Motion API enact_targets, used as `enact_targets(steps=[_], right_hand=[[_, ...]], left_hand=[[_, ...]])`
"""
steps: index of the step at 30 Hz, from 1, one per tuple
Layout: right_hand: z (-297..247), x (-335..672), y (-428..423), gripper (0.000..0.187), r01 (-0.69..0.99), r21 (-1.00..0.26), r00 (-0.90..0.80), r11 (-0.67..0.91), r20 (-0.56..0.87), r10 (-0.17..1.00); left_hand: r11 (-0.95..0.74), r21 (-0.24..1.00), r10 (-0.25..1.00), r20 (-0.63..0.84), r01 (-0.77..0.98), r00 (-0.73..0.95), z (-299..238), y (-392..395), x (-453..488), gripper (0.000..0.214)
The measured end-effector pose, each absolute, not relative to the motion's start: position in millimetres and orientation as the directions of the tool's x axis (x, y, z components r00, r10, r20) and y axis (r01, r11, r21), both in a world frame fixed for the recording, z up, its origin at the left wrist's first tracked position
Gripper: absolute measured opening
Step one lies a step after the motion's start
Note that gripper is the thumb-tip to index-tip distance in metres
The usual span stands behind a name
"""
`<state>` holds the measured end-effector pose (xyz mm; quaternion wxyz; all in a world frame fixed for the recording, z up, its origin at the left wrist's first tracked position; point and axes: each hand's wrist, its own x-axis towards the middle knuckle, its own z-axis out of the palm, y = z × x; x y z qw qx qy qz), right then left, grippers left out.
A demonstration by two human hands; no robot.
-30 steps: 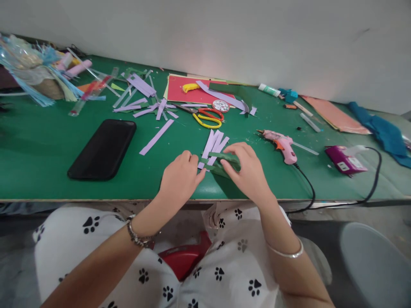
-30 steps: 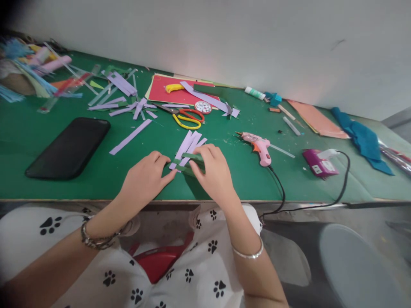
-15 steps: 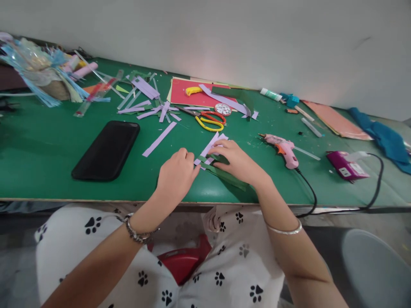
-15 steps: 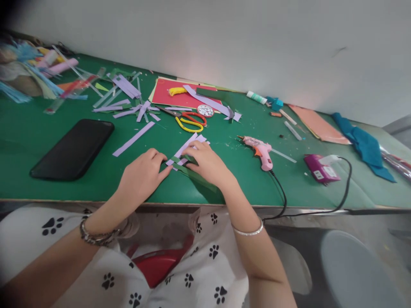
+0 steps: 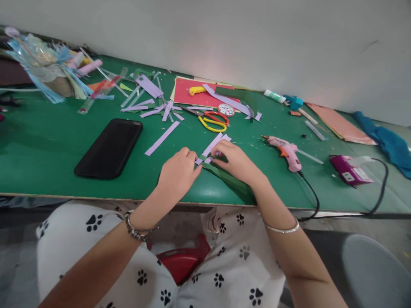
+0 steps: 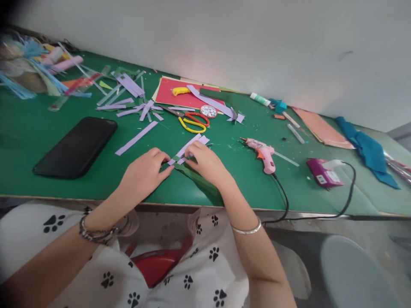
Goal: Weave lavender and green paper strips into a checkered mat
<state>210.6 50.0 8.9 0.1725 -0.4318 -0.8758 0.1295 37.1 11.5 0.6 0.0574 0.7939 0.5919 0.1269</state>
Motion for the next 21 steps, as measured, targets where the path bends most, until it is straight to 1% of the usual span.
enact_targets(steps=[6, 11, 14, 16, 19, 21], right_hand=[[7.8, 209.6, 48.9, 0.008, 0.678, -0.403, -0.587, 0.615, 0.208, 0.783], [6.2, 210.5, 45.8, 0.01, 0.661, -0.415, -0.595, 0.625, 0.218, 0.774], [5.6, 212.3, 39.6, 0.011, 0.672, -0.415, -0.563, 0.613, 0.251, 0.787], [5.1, 213.6, 34.2, 0.011, 0.682, -0.405, -0.545, 0.609, 0.273, 0.793], [4.3, 215.8, 27.1, 0.012, 0.696, -0.373, -0.534, 0.614, 0.302, 0.789], [3.7, 217.7, 24.6, 0.014, 0.712, -0.35, -0.525, 0.608, 0.31, 0.793]], left_hand=[[-0.272, 0.217, 0.959, 0.142, 0.938, 0.245, -1.0, 10.5, 40.8, 0.037], [-0.316, 0.167, 0.941, 0.183, 0.934, 0.285, -4.3, 10.9, 40.8, 0.027], [-0.355, 0.168, 0.923, 0.219, 0.92, 0.317, -3.2, 9.9, 38.5, 0.029], [-0.409, 0.152, 0.902, 0.217, 0.9, 0.373, -2.0, 7.1, 36.5, 0.031], [-0.552, 0.107, 0.827, 0.195, 0.827, 0.527, -3.2, -1.1, 32.8, 0.035], [-0.609, 0.107, 0.785, 0.22, 0.786, 0.579, -6.7, -7.1, 29.9, 0.041]])
